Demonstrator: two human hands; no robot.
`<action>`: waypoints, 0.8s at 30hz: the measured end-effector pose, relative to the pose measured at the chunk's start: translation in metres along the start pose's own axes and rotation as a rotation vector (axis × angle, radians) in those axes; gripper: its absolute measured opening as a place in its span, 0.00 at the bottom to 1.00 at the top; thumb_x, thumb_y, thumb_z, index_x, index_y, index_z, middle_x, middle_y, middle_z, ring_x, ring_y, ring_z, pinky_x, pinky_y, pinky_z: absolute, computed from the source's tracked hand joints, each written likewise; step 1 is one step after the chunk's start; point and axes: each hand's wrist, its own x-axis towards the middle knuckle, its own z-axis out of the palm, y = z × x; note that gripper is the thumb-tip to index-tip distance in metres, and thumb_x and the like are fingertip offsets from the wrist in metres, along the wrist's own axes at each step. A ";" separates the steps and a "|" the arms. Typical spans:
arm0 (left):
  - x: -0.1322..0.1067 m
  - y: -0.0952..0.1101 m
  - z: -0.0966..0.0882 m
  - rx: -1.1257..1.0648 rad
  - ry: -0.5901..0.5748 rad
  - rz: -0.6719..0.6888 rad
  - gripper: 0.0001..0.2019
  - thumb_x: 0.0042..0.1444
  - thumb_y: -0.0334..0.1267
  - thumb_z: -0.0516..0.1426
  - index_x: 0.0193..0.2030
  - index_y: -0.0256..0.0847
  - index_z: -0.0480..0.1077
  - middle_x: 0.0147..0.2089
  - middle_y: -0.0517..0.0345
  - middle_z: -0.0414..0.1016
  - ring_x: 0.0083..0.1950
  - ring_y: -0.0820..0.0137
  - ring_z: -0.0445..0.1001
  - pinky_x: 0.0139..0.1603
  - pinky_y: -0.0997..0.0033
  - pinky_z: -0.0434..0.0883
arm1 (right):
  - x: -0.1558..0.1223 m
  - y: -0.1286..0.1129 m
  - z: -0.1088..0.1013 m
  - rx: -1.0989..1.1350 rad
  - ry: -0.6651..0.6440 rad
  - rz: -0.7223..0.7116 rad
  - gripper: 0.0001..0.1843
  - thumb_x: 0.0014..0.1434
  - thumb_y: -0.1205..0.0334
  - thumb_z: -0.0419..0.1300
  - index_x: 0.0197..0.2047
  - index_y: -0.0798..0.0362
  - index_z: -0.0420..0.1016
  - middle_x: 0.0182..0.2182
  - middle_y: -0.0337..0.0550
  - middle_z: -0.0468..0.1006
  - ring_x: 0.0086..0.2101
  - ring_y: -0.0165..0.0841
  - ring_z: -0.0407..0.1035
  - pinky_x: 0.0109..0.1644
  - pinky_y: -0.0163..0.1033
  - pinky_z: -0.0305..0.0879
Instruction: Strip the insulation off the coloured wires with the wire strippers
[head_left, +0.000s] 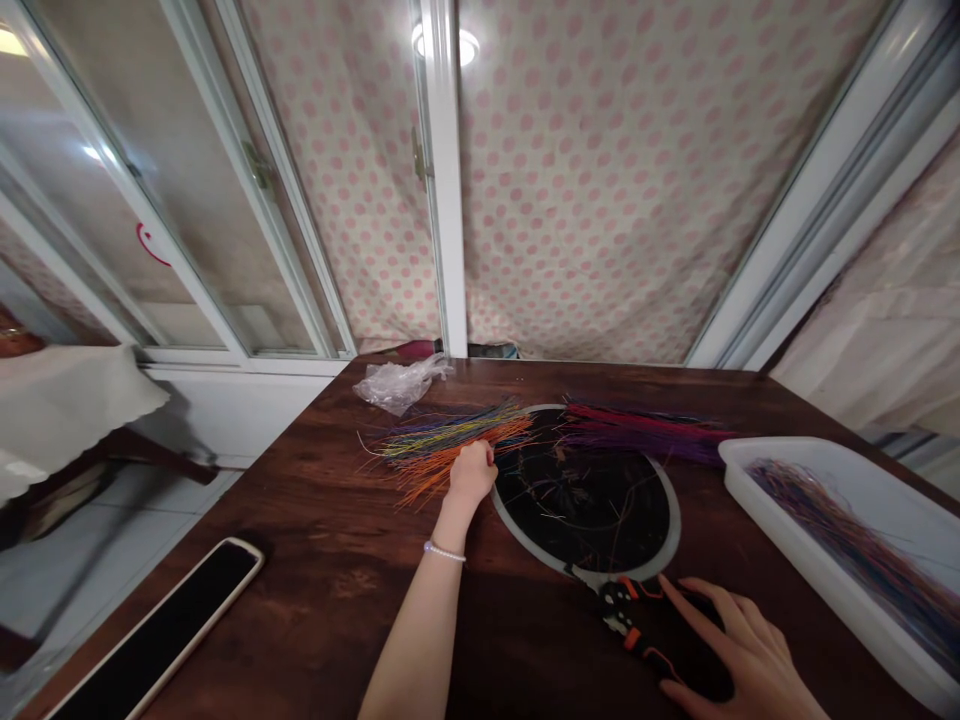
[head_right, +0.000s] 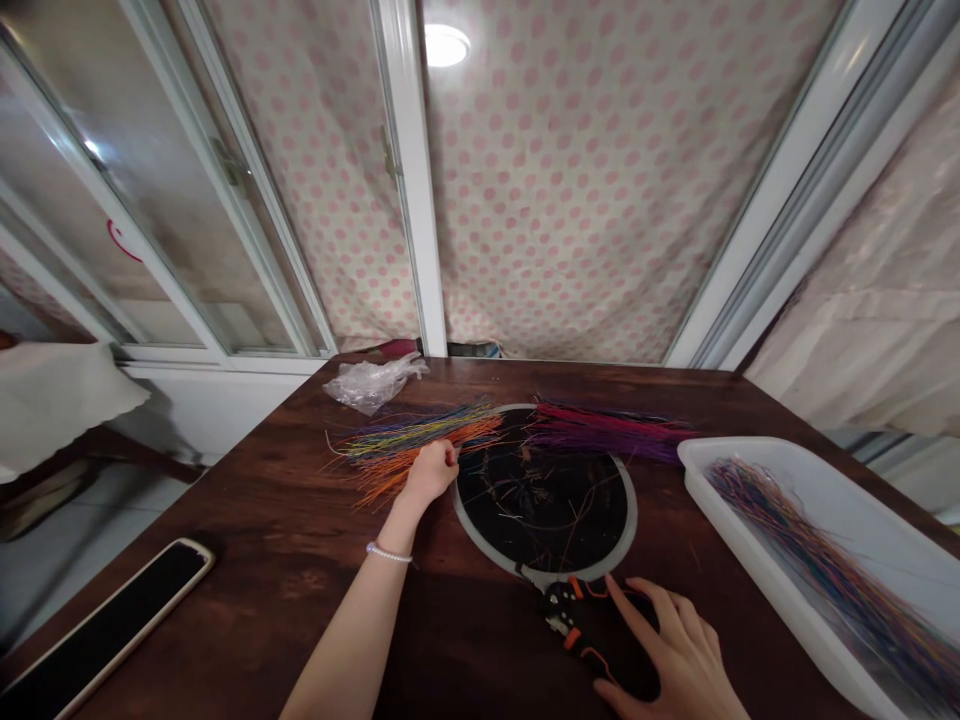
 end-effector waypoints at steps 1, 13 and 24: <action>0.000 -0.001 -0.003 -0.029 0.006 0.024 0.17 0.65 0.42 0.58 0.57 0.39 0.69 0.57 0.48 0.73 0.53 0.60 0.75 0.52 0.53 0.76 | -0.001 0.000 0.001 -0.001 0.017 -0.001 0.41 0.48 0.53 0.68 0.66 0.42 0.68 0.53 0.53 0.77 0.49 0.50 0.74 0.45 0.50 0.75; -0.024 0.010 -0.063 -0.497 0.018 0.329 0.10 0.61 0.39 0.61 0.46 0.35 0.75 0.42 0.54 0.79 0.41 0.67 0.77 0.45 0.62 0.76 | 0.011 -0.003 -0.019 -0.033 0.016 -0.097 0.29 0.50 0.51 0.69 0.56 0.44 0.79 0.44 0.52 0.83 0.40 0.47 0.79 0.39 0.47 0.79; -0.054 0.021 -0.091 -0.767 0.136 0.352 0.14 0.52 0.43 0.62 0.41 0.36 0.78 0.33 0.53 0.79 0.34 0.71 0.76 0.37 0.72 0.74 | 0.034 0.000 -0.048 -0.052 -0.106 -0.129 0.27 0.42 0.63 0.68 0.50 0.46 0.83 0.47 0.50 0.83 0.42 0.51 0.81 0.42 0.47 0.82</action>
